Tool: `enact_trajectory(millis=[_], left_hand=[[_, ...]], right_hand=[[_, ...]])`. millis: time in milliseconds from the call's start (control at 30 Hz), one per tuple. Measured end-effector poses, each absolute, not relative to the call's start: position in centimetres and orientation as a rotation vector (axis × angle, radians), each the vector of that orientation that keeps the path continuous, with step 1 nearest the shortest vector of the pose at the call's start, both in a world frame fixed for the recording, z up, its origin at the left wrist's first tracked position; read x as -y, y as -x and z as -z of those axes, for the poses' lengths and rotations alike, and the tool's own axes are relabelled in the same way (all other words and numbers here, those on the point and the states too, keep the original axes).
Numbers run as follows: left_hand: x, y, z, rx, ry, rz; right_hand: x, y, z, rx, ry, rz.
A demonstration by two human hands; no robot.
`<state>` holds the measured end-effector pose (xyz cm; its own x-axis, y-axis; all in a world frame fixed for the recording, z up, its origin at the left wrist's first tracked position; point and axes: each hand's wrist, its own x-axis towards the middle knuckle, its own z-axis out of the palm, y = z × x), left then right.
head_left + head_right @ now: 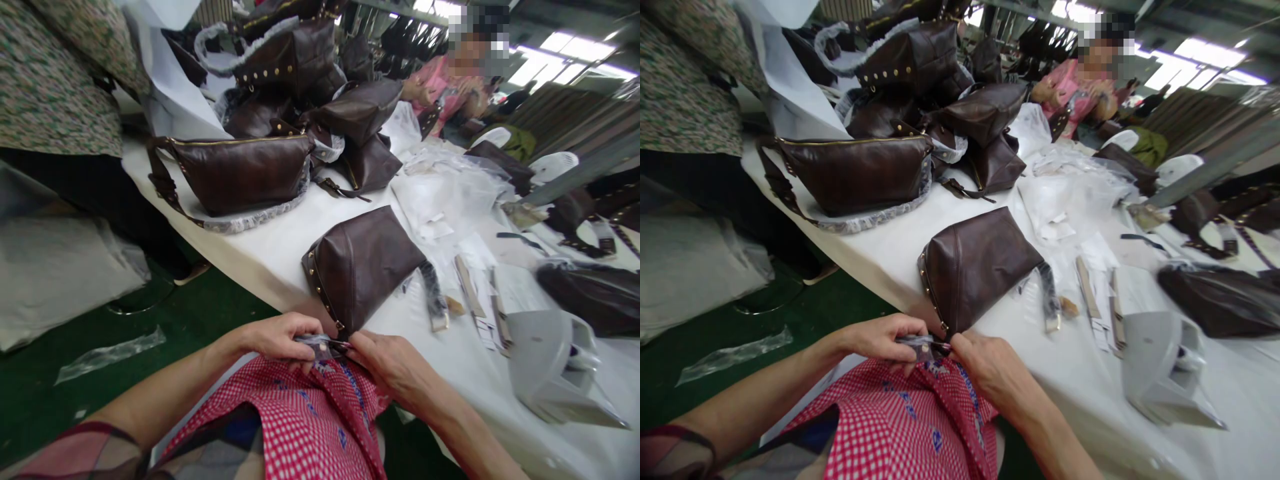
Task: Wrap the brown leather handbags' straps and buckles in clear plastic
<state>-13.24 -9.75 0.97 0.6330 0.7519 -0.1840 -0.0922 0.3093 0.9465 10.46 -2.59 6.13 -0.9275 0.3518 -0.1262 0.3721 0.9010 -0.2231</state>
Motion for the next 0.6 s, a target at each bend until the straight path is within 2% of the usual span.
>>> enact_trajectory(millis=[133, 400, 600], left_hand=[[9.4, 13.8, -0.7, -0.571, -1.022, -0.530], [8.8, 14.1, -1.0, -0.529, -1.062, -0.459], [8.5, 14.2, -0.9, -0.530, -1.082, -0.421]], right_hand=[[2.6, -10.7, -5.8, -3.024, -0.405, 0.328], [3.5, -10.1, -5.5, -3.079, -0.421, 0.140], [4.3, -9.4, -5.6, -3.045, -0.700, 0.221]])
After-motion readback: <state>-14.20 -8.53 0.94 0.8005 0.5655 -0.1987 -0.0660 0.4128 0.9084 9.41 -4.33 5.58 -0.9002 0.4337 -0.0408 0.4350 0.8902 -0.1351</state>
